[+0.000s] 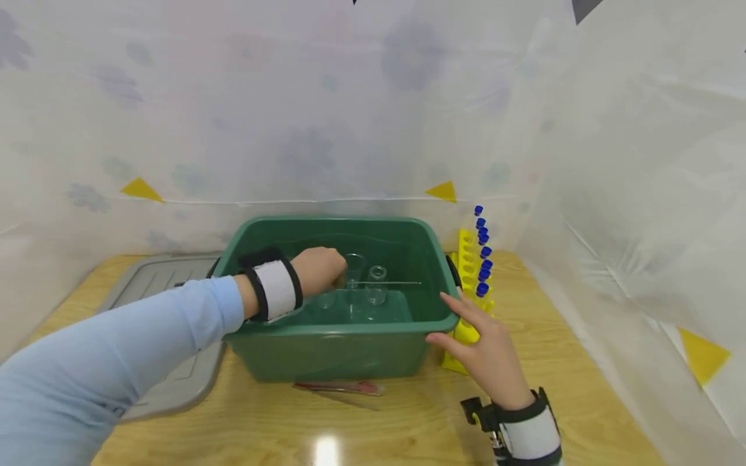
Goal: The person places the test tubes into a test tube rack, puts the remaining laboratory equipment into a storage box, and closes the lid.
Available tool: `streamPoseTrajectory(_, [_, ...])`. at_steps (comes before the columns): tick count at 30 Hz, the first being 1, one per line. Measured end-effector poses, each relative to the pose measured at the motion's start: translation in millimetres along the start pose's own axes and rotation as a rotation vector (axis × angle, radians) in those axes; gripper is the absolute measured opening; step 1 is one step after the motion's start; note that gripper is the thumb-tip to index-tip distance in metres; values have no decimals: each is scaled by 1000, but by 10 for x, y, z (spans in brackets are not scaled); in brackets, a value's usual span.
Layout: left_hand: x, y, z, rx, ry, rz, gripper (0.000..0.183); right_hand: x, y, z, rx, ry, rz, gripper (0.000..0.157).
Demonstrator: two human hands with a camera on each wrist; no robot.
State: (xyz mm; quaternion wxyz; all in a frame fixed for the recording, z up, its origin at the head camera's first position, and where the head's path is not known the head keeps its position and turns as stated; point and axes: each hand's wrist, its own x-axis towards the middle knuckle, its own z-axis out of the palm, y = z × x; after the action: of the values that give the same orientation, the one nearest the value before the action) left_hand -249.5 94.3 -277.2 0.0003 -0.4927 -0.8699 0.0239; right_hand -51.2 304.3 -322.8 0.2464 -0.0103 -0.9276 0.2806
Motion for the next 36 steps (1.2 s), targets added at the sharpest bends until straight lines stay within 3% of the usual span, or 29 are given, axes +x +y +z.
streamPoseTrajectory(7, [59,-67,97,7,-28,18,5,-35,-28,-12,-19,17,5,57])
streamPoseTrajectory(14, [134,-104,177,-21,-133,27,5,-55,-56,-10,-21,17,13,57])
streamPoseTrajectory(17, [116,-106,215,-10,-171,45,3,-70,-82,14,-27,26,7,57])
streamPoseTrajectory(23, [59,-82,193,6,-225,86,22,-100,-128,54,-19,29,-4,57])
streamPoseTrajectory(28, [50,-40,166,-66,-209,88,6,-110,-181,49,-13,32,3,57])
streamPoseTrajectory(36, [-3,-63,338,-19,-316,92,8,-130,-243,69,-25,34,-13,58])
